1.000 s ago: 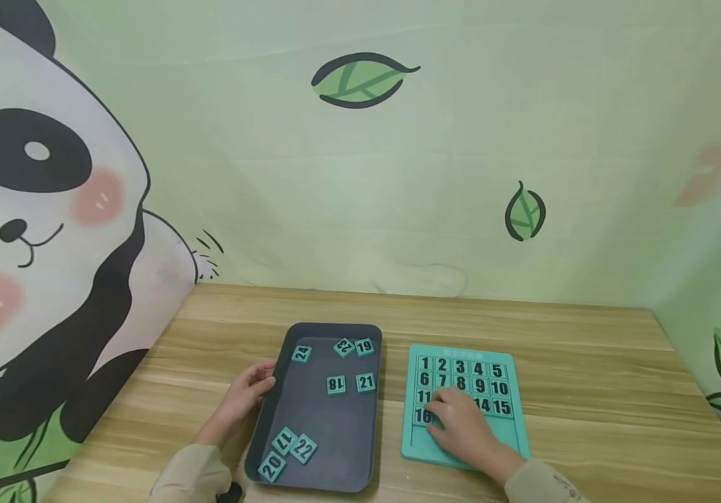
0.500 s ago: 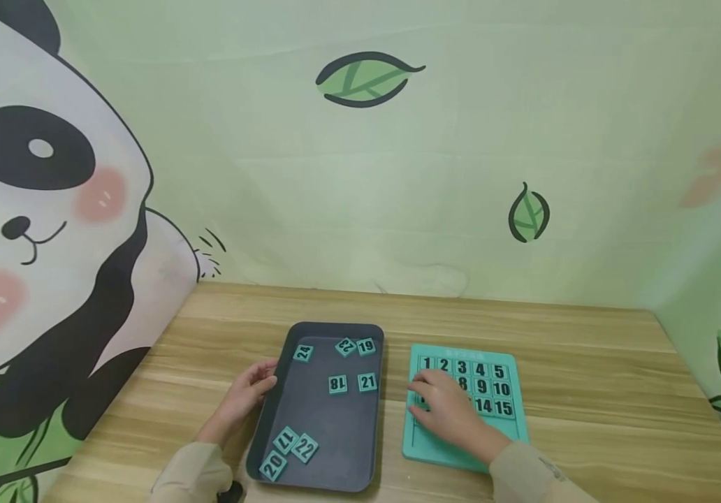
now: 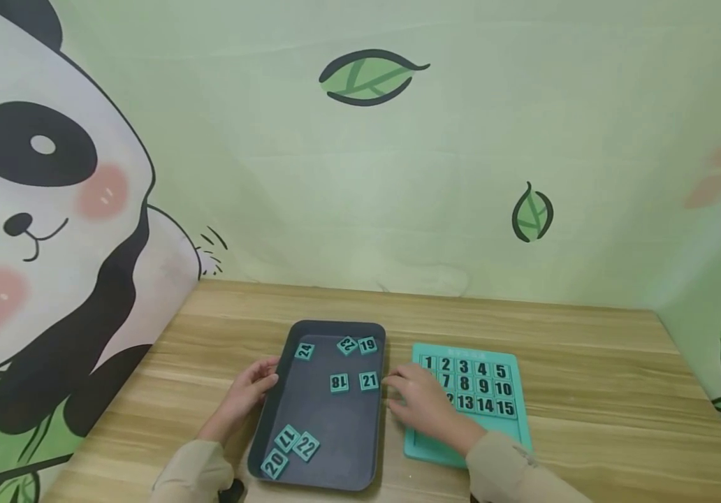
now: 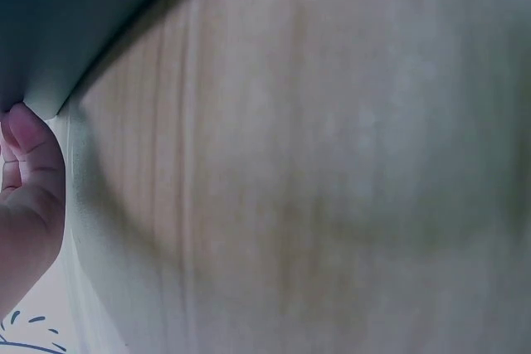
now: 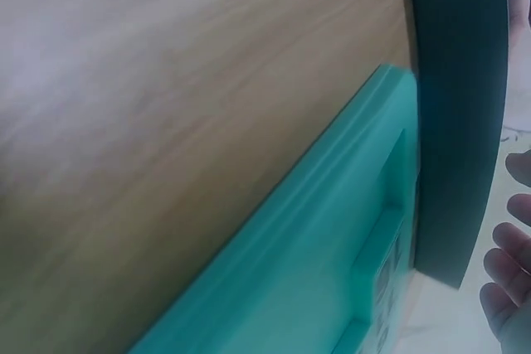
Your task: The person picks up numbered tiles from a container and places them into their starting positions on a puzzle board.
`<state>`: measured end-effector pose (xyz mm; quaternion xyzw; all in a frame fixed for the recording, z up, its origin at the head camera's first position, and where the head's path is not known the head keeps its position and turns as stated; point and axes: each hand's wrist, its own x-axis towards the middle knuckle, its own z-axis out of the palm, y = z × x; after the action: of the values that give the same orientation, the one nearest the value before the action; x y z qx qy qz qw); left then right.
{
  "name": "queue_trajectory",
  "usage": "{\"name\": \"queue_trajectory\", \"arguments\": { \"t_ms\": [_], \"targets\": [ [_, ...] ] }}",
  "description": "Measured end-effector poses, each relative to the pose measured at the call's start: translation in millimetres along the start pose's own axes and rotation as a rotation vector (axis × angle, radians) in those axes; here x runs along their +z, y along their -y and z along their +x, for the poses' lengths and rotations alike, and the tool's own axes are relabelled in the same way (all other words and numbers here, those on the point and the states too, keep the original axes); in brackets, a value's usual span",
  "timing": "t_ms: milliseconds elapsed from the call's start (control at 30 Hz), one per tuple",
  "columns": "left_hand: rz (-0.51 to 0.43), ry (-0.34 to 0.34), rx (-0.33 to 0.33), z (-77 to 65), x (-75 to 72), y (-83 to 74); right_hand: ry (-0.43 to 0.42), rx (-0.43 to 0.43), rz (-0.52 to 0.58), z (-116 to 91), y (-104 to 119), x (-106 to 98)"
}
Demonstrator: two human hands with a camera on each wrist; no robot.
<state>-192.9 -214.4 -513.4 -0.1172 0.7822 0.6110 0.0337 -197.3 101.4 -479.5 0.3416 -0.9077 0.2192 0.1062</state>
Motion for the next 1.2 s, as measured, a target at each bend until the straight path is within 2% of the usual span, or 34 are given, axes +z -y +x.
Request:
{"name": "queue_trajectory", "arguments": {
  "t_ms": [233,600,767,867,1067,1200],
  "targets": [
    [0.000,-0.008,-0.006,0.2,-0.5,0.5,0.014,-0.091,0.003,11.3,18.1,9.5],
    [-0.020,-0.002,-0.009,0.1,0.4,-0.8,0.239,-0.211,0.080,23.0,65.4,35.8],
    [-0.027,-0.001,-0.016,0.4,-0.3,0.0,0.293,-0.272,0.079,25.9,85.8,52.5],
    [-0.030,0.008,-0.008,0.2,-0.8,0.3,0.309,-0.262,0.058,28.9,96.1,61.3],
    [-0.036,0.016,-0.013,-0.6,-1.0,-0.7,0.344,-0.190,0.031,36.8,108.1,74.2],
    [-0.035,0.013,-0.026,0.0,-1.0,-0.7,0.329,-0.151,0.016,39.0,112.4,80.7]
  ]
}}
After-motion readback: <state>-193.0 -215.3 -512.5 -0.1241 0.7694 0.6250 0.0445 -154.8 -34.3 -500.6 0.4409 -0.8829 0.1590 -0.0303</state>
